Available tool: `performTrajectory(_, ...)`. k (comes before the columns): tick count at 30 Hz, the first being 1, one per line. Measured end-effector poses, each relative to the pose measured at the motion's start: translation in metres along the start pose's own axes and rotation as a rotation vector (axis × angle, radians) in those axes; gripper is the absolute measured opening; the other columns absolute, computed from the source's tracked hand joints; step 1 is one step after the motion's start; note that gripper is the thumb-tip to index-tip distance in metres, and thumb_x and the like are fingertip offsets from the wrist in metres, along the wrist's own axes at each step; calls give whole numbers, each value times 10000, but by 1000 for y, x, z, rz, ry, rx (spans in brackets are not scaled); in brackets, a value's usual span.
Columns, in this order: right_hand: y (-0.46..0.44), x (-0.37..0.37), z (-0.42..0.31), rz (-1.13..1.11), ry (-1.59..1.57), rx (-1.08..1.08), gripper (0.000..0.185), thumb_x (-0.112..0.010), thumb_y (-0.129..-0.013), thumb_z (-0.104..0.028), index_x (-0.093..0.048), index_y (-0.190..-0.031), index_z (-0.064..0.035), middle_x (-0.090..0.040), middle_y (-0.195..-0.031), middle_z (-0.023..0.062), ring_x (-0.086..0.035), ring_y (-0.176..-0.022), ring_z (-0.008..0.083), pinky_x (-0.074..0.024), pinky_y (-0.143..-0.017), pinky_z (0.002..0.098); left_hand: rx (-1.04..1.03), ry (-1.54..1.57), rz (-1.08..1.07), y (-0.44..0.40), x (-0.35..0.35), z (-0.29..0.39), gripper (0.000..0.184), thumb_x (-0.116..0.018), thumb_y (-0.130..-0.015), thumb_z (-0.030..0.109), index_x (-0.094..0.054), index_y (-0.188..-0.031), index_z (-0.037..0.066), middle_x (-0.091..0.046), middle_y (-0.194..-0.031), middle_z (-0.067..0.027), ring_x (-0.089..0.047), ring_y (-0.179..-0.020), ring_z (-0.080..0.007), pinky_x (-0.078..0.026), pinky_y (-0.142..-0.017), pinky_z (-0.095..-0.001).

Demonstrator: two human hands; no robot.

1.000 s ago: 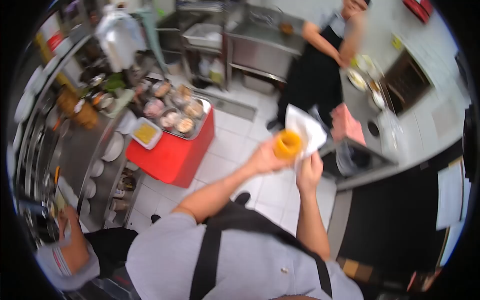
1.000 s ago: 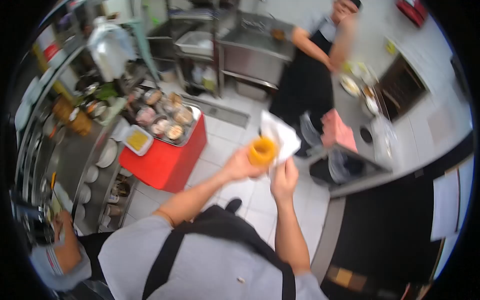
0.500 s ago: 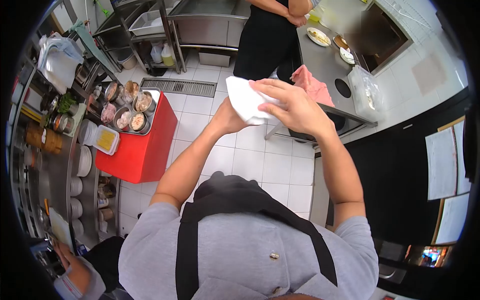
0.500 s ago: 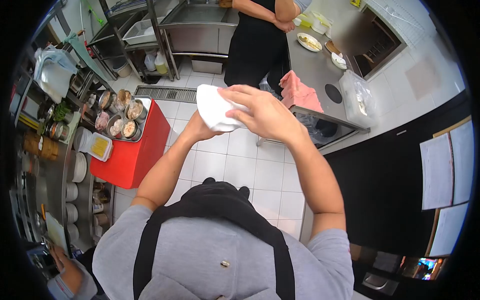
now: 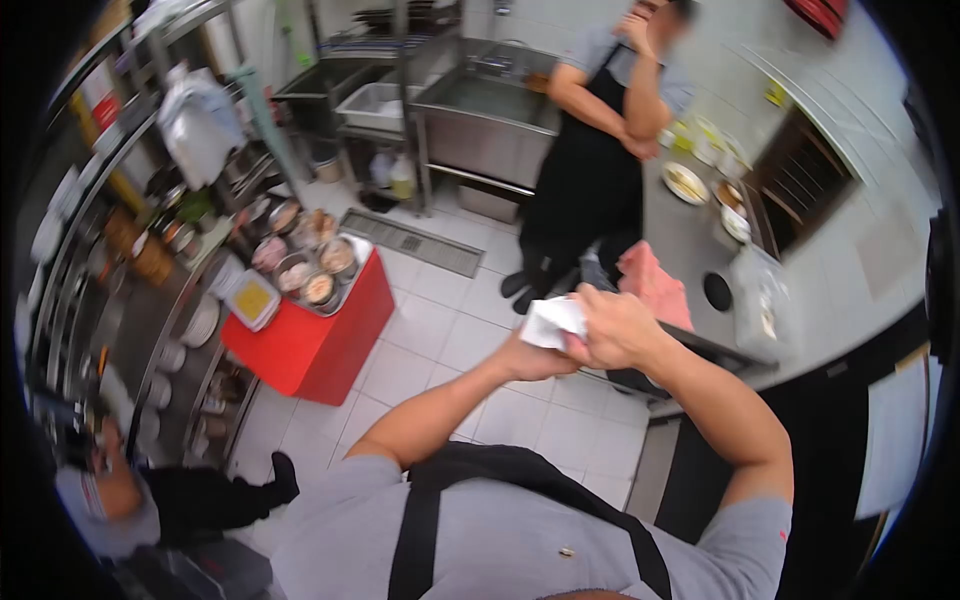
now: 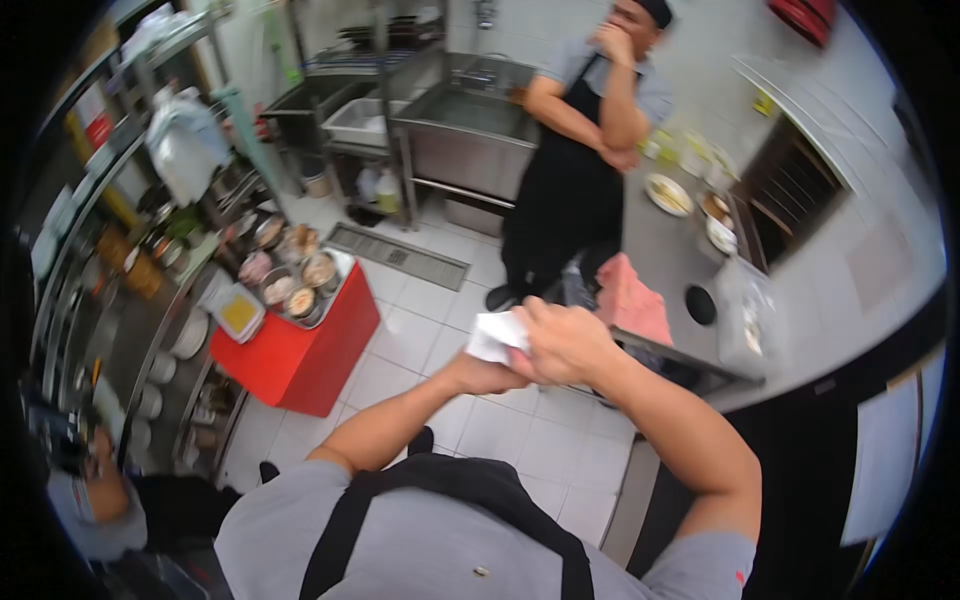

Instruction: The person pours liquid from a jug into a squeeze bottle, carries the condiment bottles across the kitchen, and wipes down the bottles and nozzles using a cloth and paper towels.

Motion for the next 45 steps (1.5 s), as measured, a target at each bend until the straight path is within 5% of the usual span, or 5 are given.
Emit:
performTrajectory(2,-10,-9,1,25,19,-23,454,-652,-864,-373,-590,-1097,11,-618,-876,168,-689,-684,337,-557,-587,435,-230,-7,157,-1,13,18,430,-786,-780,184,-631,-1160,53,-688,-1000,-83,-661,-971,-237,-536,-862,-383)
performTrajectory(13,-90,11,4,256,106,-298,383,-637,-877,-364,-599,-924,14,-660,-731,203,-672,-554,380,-565,-513,466,-228,-532,698,14,96,49,483,-840,-727,167,-608,-1116,-1,-672,-984,-188,-674,-915,-391,-539,-778,-479)
performTrajectory(21,-122,46,-61,173,105,394,356,-687,-835,-397,-594,-946,-72,-581,-760,84,-640,-590,248,-513,-507,369,75,60,-245,19,115,3,403,-868,-707,119,-683,-1064,92,-706,-1001,-40,-668,-922,-180,-550,-802,-339)
performTrajectory(29,-150,27,-59,122,77,308,356,-670,-815,-358,-564,-977,-59,-614,-737,104,-655,-583,278,-503,-498,385,-126,41,168,36,138,48,301,-820,-780,145,-656,-1022,76,-673,-829,-24,-647,-756,-152,-527,-649,-323)
performTrajectory(45,-198,16,-45,258,11,-340,371,-487,-1001,-358,-612,-1015,-9,-661,-921,343,-690,-716,495,-576,-697,573,-132,-728,1057,55,187,41,420,-778,-785,70,-536,-1121,0,-649,-957,-229,-622,-875,-484,-488,-738,-553)
Point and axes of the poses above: each hand's wrist, its own y-axis away from the middle knuckle, its own x-axis out of the back of the hand, z = x × y, the point moved 8 cm from there along -y, towards the middle knuckle
